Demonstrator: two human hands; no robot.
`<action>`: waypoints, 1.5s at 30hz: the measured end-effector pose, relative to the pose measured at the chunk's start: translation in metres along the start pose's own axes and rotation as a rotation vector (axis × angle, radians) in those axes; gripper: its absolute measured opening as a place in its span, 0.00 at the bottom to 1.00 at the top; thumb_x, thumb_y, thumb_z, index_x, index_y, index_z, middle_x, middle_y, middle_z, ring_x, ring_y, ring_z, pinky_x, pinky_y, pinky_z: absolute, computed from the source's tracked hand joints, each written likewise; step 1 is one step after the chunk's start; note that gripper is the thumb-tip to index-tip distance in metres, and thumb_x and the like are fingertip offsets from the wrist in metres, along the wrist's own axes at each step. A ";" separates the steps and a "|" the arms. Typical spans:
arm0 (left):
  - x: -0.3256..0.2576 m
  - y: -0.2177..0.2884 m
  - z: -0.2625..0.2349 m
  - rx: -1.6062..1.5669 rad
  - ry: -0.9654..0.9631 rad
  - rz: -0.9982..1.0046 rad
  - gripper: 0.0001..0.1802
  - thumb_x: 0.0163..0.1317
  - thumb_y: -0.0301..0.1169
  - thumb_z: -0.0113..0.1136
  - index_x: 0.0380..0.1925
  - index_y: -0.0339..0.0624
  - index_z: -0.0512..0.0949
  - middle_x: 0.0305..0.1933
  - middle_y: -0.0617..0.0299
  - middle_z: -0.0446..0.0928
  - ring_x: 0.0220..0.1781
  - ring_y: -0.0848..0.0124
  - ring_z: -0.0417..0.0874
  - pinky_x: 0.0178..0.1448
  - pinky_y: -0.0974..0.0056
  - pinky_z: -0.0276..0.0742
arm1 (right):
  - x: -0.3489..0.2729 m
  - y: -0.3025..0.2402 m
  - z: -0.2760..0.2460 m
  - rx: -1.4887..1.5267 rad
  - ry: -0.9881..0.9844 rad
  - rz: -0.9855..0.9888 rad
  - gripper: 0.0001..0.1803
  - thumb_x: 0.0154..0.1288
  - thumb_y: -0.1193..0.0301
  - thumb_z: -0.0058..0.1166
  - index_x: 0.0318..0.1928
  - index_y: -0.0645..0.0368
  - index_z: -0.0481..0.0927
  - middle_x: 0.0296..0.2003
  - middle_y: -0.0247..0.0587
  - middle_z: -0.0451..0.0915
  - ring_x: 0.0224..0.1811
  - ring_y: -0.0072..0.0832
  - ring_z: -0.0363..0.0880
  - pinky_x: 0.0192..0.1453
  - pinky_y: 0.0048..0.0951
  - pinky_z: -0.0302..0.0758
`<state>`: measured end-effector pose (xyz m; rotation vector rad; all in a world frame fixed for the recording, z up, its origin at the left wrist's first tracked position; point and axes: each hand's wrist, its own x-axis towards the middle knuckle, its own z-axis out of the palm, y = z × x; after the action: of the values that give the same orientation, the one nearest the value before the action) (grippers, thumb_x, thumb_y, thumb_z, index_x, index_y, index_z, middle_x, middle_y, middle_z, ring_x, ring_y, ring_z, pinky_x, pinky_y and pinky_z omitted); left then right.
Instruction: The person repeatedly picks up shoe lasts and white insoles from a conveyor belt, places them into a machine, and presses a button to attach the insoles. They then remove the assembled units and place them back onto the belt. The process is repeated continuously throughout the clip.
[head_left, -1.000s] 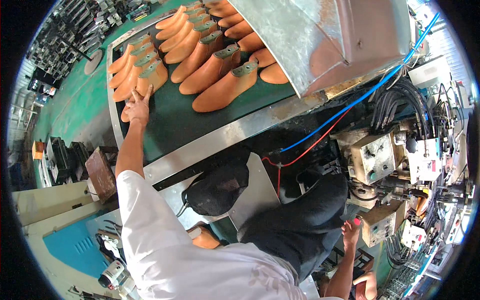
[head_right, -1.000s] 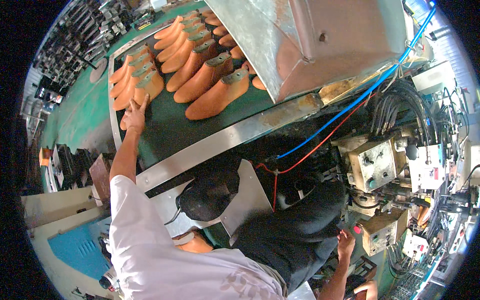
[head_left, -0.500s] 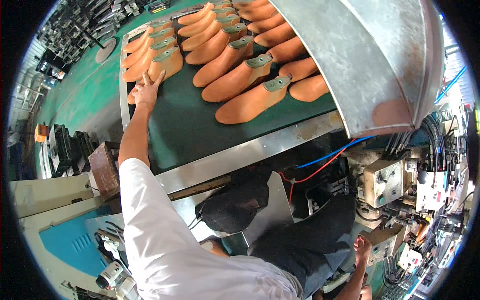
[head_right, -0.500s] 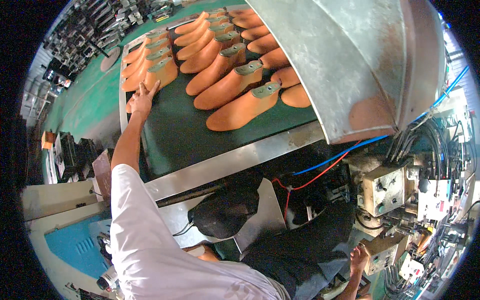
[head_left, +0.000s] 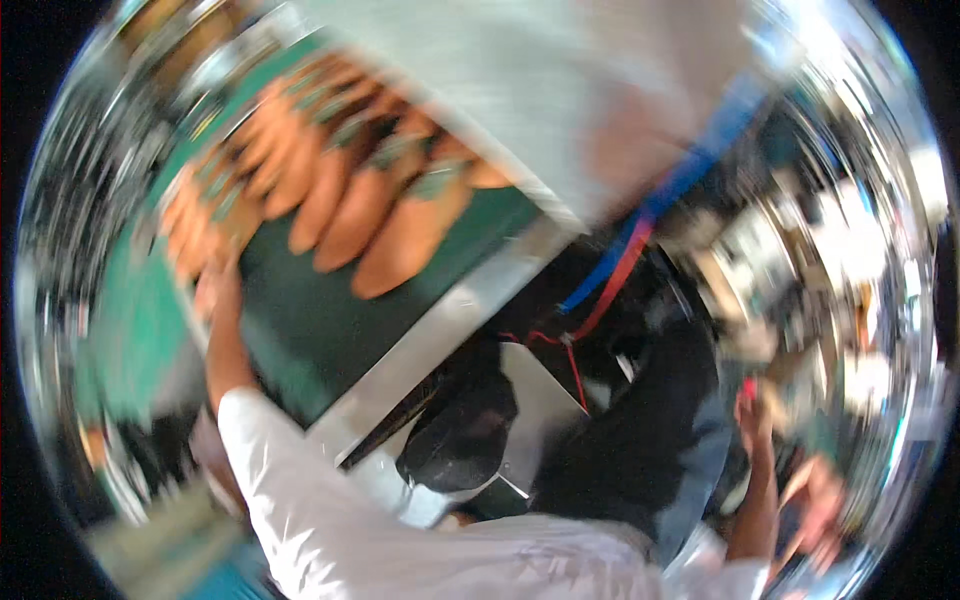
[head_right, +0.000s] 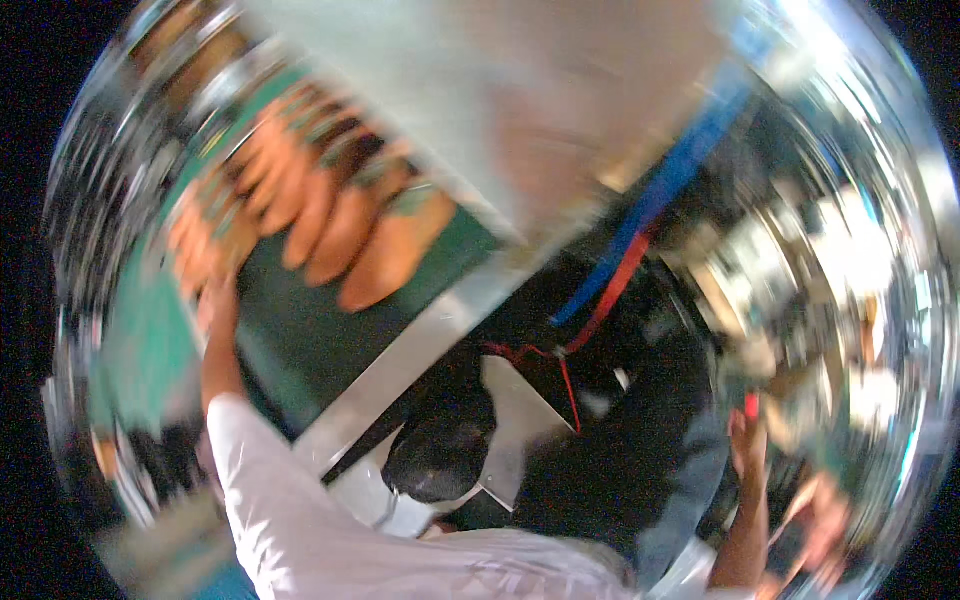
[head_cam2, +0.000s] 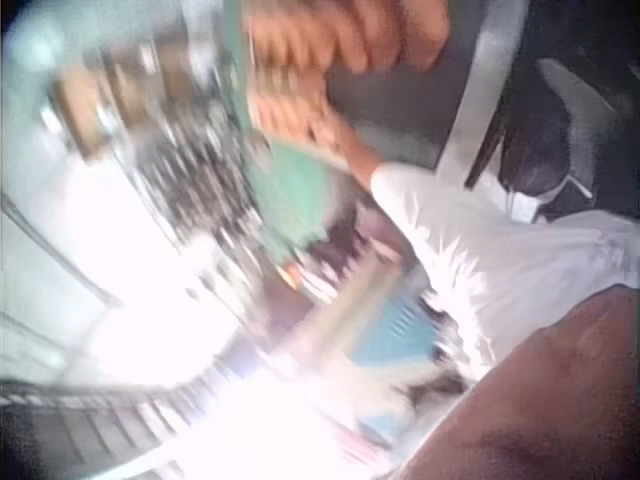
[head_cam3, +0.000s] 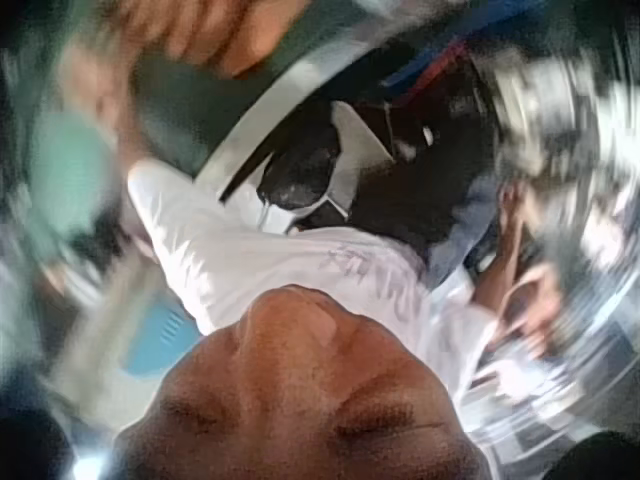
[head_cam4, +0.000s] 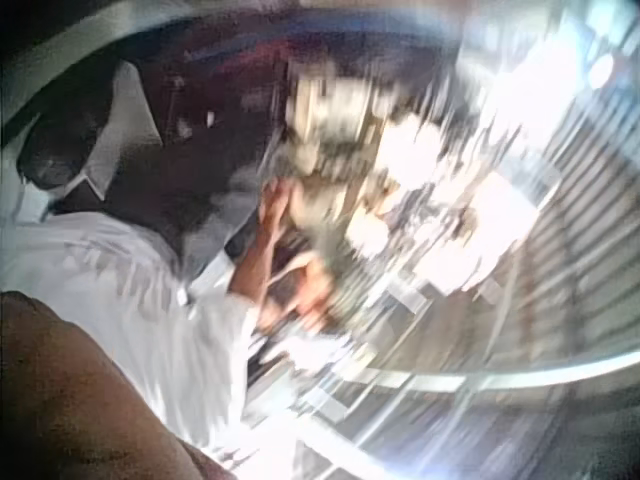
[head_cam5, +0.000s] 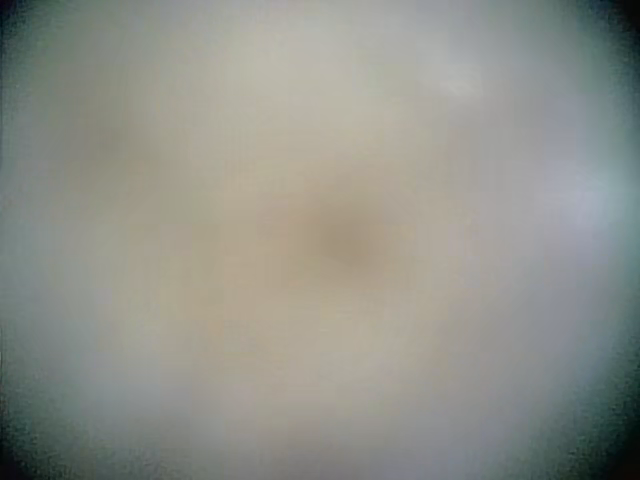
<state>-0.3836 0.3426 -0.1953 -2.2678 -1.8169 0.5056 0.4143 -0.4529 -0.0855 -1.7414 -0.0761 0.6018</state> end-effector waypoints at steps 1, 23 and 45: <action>0.006 -0.004 -0.003 -0.026 0.045 0.090 0.38 0.82 0.28 0.44 0.88 0.66 0.50 0.87 0.38 0.54 0.77 0.39 0.75 0.78 0.46 0.75 | -0.007 -0.003 -0.002 -0.341 0.014 -0.013 0.14 0.83 0.63 0.56 0.53 0.60 0.86 0.42 0.41 0.87 0.43 0.33 0.84 0.50 0.37 0.80; -0.069 0.452 -0.224 -0.060 0.302 1.256 0.13 0.77 0.34 0.57 0.52 0.36 0.75 0.48 0.38 0.78 0.49 0.36 0.82 0.53 0.42 0.78 | -0.791 0.393 -0.021 -0.343 1.016 1.681 0.29 0.64 0.58 0.71 0.58 0.69 0.87 0.57 0.62 0.89 0.63 0.51 0.88 0.65 0.48 0.85; -0.635 0.736 -0.346 -0.189 -0.581 2.386 0.13 0.76 0.21 0.57 0.56 0.30 0.84 0.50 0.44 0.86 0.50 0.49 0.89 0.57 0.53 0.83 | -0.558 0.322 -0.046 -0.462 1.005 0.576 0.48 0.66 0.56 0.72 0.80 0.64 0.66 0.67 0.68 0.78 0.71 0.59 0.79 0.76 0.49 0.75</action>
<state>0.2935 -0.4214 -0.0466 -3.1255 1.8405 1.0774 -0.1323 -0.7834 -0.1815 -2.3481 1.0881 0.0351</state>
